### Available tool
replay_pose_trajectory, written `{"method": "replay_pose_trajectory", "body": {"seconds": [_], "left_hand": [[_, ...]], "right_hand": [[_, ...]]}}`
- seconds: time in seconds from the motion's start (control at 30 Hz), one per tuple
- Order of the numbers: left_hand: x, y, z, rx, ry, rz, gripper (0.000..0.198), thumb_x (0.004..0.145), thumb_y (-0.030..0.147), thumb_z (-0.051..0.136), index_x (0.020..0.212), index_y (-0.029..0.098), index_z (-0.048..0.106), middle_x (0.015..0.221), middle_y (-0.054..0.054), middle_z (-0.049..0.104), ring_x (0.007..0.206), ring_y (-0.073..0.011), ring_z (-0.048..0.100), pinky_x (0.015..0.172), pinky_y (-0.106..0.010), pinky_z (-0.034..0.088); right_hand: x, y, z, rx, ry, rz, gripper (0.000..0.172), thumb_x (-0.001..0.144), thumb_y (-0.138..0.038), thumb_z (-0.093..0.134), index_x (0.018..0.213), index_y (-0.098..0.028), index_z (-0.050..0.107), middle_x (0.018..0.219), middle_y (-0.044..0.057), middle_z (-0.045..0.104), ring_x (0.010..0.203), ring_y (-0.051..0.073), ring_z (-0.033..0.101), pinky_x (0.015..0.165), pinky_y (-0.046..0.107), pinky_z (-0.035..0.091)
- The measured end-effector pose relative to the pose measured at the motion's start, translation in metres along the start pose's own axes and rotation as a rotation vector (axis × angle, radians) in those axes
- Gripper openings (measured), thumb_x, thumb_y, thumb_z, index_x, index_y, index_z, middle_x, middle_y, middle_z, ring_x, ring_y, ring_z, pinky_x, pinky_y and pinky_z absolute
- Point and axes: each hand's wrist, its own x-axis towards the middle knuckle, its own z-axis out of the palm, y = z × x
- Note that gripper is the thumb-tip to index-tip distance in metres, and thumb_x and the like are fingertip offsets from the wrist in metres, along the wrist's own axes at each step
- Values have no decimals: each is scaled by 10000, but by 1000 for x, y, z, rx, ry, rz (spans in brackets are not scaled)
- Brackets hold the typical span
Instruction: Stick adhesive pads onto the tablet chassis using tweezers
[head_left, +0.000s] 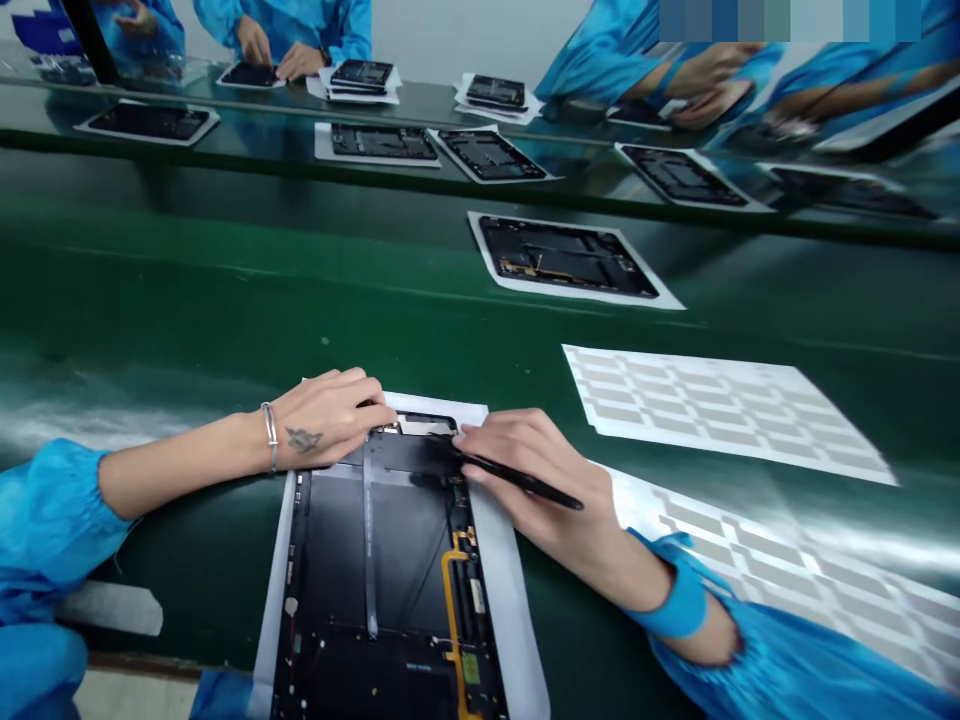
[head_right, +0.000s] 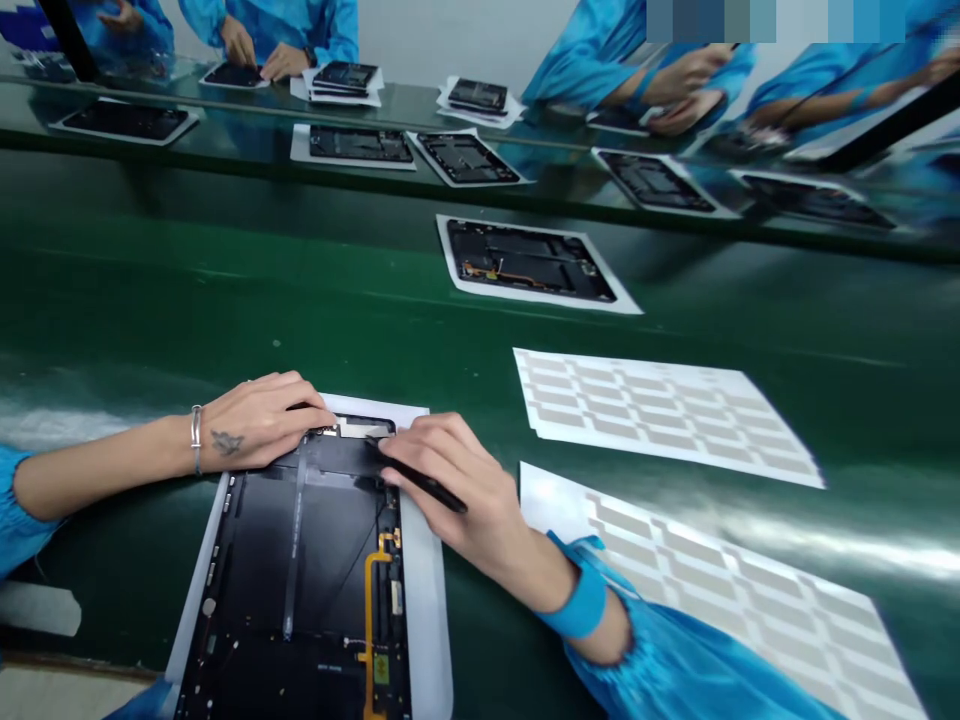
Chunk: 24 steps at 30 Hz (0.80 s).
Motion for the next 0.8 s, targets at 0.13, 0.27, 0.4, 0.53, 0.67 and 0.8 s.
{"method": "replay_pose_trajectory", "body": {"seconds": [0.13,0.27,0.4,0.53,0.67,0.8], "left_hand": [[2,3,-2,39,-39,-24,318,905,84,463,1171,185,605,1071,-74,613,914,-196,519,698,-294,411],[3,4,-1,70,-61,-33,303,915,95,463,1160,192,613,1078,-73,604,899,-194,503,679,-301,391],[3,3,0,77,-46,-31,300,912,101,479,1163,192,615,1089,-66,602,903,-192,499,680,-302,384],[2,2,0,78,-59,-33,321,899,95,494,1179,203,608,1109,-63,601,919,-190,500,703,-300,388],[2,2,-1,81,-71,-35,320,903,91,488,1179,202,605,1114,-65,602,922,-190,503,706,-299,388],[2,3,-2,97,-75,-31,303,925,107,473,1186,202,595,1117,-74,600,922,-188,505,712,-297,388]], "right_hand": [[1,-3,-1,-132,-57,-123,261,882,-94,607,1114,-214,611,868,74,707,853,231,638,722,374,553],[4,-6,-1,-192,-47,-174,283,872,-49,597,1124,-180,596,835,85,709,858,231,648,716,357,573],[3,-7,0,-193,-40,-195,295,879,-56,590,1147,-181,588,819,84,704,870,234,665,717,361,587],[2,-5,1,-184,-48,-209,273,877,-53,593,1131,-152,581,804,94,699,867,235,660,727,367,590],[1,-3,3,-188,-52,-213,259,877,-57,595,1119,-148,587,797,96,699,875,237,655,717,361,588],[0,-3,5,-174,-42,-196,268,871,-70,608,1121,-167,602,821,91,700,877,237,656,714,361,580]]}}
